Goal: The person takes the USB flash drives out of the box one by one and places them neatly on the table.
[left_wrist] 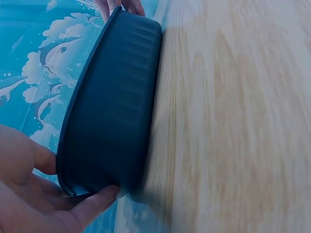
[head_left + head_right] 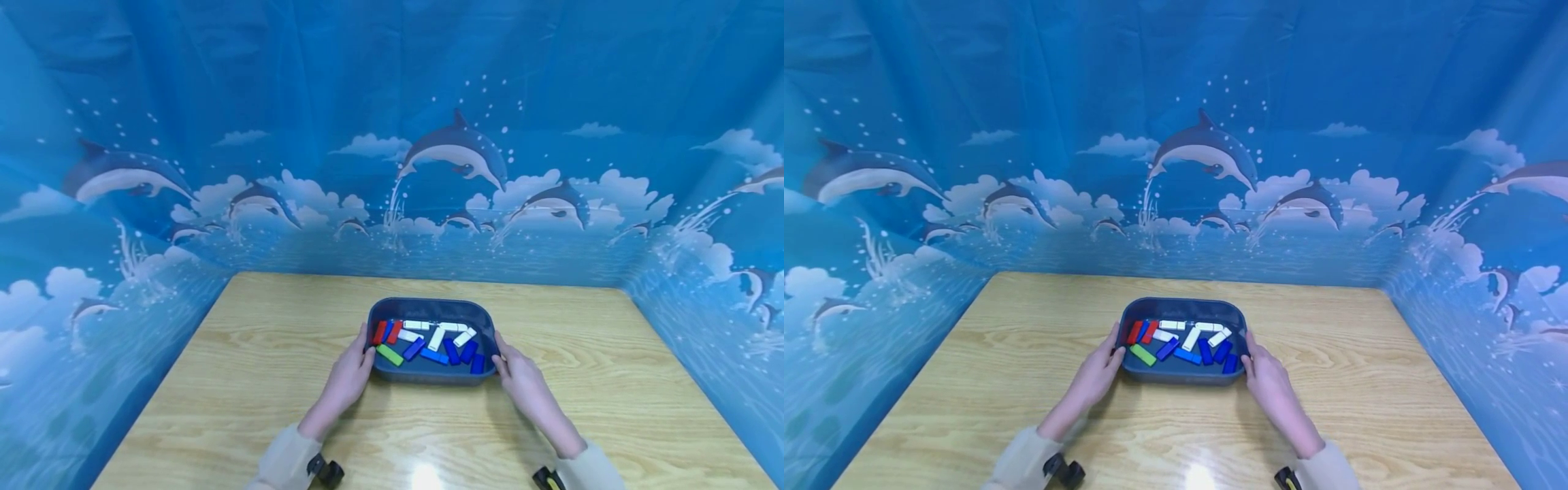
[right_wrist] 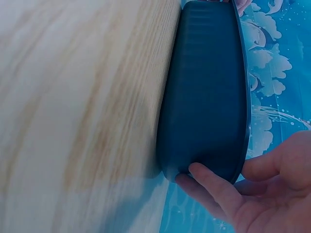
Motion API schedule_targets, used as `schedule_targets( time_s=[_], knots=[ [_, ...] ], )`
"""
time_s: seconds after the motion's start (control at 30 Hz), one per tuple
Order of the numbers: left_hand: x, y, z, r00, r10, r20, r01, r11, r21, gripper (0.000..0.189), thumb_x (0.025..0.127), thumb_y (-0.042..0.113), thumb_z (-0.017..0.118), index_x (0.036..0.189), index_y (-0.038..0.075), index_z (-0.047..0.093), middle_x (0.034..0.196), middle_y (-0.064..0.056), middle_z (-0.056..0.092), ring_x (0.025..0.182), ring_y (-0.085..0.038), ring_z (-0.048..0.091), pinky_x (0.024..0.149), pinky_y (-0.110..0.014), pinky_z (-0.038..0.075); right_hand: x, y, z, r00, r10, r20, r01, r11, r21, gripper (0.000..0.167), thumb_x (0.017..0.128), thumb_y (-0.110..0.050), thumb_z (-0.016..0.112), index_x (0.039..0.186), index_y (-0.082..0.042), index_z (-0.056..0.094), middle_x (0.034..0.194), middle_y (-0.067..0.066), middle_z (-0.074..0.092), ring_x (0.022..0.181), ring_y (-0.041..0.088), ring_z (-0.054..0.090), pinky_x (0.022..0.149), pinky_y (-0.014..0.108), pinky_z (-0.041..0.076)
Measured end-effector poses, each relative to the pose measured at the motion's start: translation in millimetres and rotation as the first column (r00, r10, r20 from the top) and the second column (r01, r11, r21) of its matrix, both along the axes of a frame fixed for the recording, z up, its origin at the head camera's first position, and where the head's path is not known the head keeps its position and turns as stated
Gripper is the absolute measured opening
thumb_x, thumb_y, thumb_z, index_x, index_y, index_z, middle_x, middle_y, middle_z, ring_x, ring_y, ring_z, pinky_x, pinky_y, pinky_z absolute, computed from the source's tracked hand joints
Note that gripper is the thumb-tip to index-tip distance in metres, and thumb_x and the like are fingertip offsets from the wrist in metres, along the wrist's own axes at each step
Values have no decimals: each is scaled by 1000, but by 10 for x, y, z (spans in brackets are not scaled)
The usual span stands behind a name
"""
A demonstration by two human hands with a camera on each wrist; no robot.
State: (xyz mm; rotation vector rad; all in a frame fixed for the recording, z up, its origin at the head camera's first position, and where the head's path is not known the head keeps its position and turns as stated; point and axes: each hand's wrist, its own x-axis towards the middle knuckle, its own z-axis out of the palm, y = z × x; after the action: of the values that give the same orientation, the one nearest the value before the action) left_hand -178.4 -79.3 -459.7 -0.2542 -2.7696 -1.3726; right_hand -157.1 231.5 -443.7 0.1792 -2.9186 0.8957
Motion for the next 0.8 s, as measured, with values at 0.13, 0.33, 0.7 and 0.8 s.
schedule_targets(
  time_s=[0.13,0.33,0.7,0.8],
  knots=[
    [19,-4,0,1000,4,12,-4,1000,2,55,107,13,45,154,-8,26,156,-27,36,141,-45,40,115,-58,33,27,-4,10,1000,-6,8,6,1000,2,53,104,-7,52,150,11,34,105,19,66,70,14,54,62,30,48],
    [39,-15,3,999,12,31,-12,1000,10,56,107,15,45,155,-7,26,157,-25,35,143,-43,38,116,-56,32,48,-14,26,1000,-4,9,4,1000,7,52,104,-7,52,150,11,34,101,16,66,70,14,55,62,30,49],
    [30,-33,5,1000,5,22,-5,1000,14,56,107,14,45,155,-6,27,156,-28,36,142,-45,38,115,-59,31,62,12,58,972,13,-234,-7,1000,28,49,100,-12,63,146,-3,50,141,26,54,122,46,56,97,66,46],
    [31,-39,6,1000,2,24,-2,1000,18,56,107,16,45,156,-6,27,156,-27,36,142,-45,38,115,-59,31,55,-40,64,931,102,-351,-86,995,59,37,96,-12,68,133,-6,64,134,19,62,122,41,58,99,62,47]
  ],
)
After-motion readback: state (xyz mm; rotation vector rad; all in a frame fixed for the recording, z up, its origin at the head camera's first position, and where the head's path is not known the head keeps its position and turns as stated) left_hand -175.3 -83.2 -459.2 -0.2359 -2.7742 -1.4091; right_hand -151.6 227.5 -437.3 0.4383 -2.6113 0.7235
